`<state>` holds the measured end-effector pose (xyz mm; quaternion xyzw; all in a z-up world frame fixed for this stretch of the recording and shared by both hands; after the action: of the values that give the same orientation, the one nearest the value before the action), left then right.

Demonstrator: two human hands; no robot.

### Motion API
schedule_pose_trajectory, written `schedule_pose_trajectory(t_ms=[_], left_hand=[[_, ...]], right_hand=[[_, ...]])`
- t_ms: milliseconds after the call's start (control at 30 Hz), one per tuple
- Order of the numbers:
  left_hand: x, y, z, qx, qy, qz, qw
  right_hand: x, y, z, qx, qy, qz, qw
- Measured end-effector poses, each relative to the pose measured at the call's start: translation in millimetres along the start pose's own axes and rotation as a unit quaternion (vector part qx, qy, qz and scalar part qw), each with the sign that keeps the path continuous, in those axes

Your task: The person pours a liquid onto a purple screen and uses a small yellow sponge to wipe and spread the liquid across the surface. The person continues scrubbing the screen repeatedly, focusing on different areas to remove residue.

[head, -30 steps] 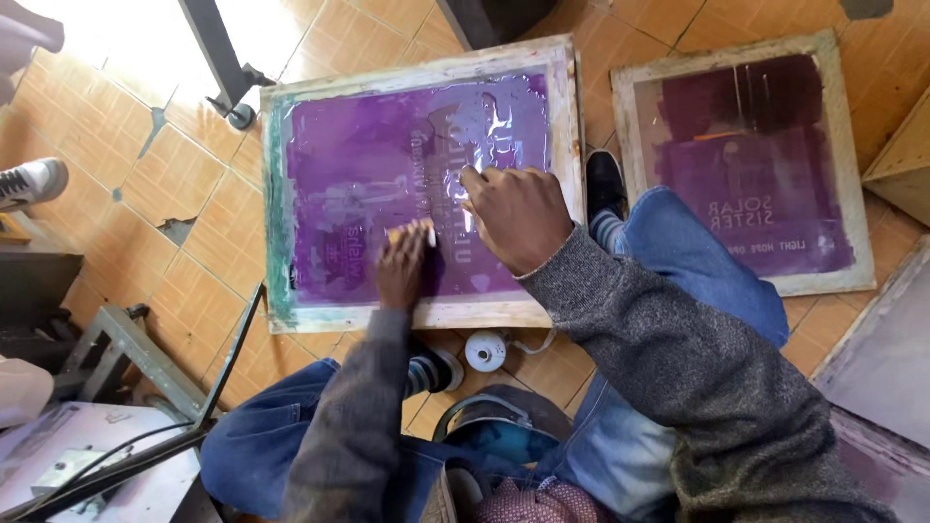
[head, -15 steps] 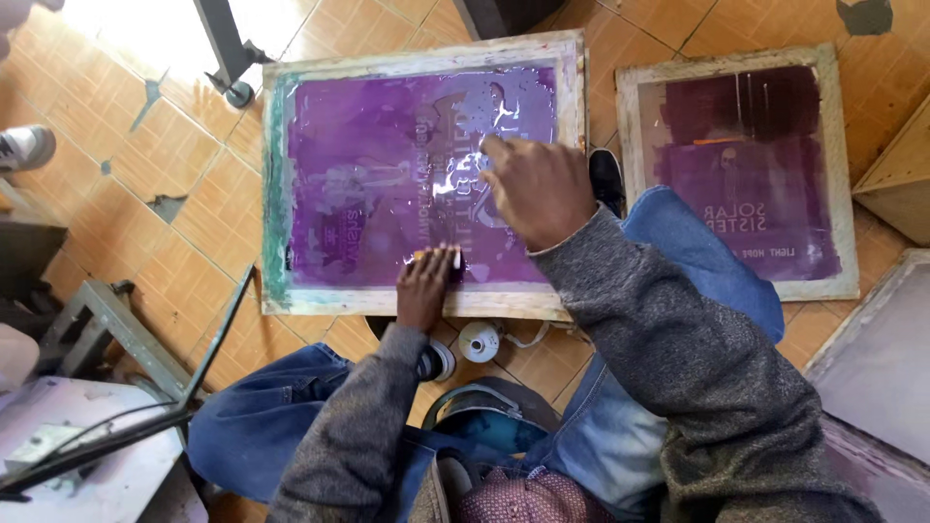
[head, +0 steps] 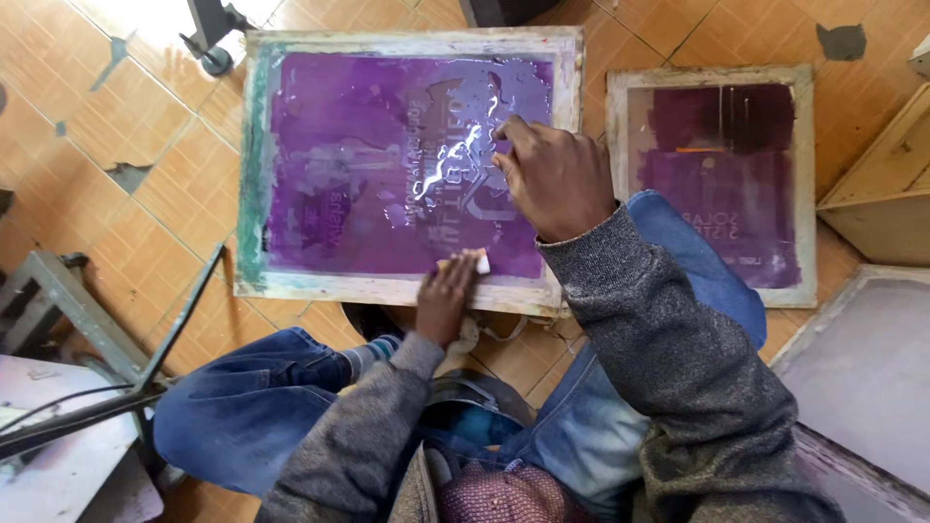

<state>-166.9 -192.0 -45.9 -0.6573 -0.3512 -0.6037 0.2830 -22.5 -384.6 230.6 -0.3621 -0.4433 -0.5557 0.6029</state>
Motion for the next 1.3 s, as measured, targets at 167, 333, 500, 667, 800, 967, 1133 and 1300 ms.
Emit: schedule_pose_trajectory(t_ms=[167, 333, 500, 667, 800, 967, 1133, 1300], left_hand=[[56, 62, 61, 0.093, 0.034, -0.143, 0.985], [23, 99, 96, 0.103, 0.039, -0.151, 0.982], [2, 109, 40, -0.001, -0.032, -0.142, 0.989], [-5, 87, -23, -0.022, -0.016, -0.096, 0.995], [5, 51, -47, -0.090, 0.009, -0.082, 0.992], [24, 20, -52, -0.114, -0.033, -0.153, 0.981], [20, -11, -23, -0.090, -0.035, -0.189, 0.977], [43, -28, 28, 0.037, 0.017, -0.160, 0.986]], right_hand=[[3, 1, -4, -0.009, 0.012, 0.014, 1.000], [9, 1, -6, -0.011, 0.007, 0.003, 1.000], [29, -2, 5, -0.008, 0.023, 0.022, 0.999], [15, -4, -1, 0.038, -0.012, -0.080, 0.996], [14, -6, -5, 0.042, -0.002, -0.098, 0.994], [15, -4, -12, -0.012, 0.031, 0.022, 0.999], [26, -6, -4, -0.035, 0.028, 0.035, 0.998], [30, -5, 2, -0.024, 0.044, 0.020, 0.999]])
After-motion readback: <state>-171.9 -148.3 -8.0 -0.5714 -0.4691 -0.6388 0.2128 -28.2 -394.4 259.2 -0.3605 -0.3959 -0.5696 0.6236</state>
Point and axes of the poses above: each hand's wrist, its own y-axis towards the middle knuckle, its own x-axis out of the back of the hand, z = x × y, the point moved 3 cm from there along y, towards the middle knuckle, and after that the axes turned 10 degrees about -x, right-handed, at the moved point
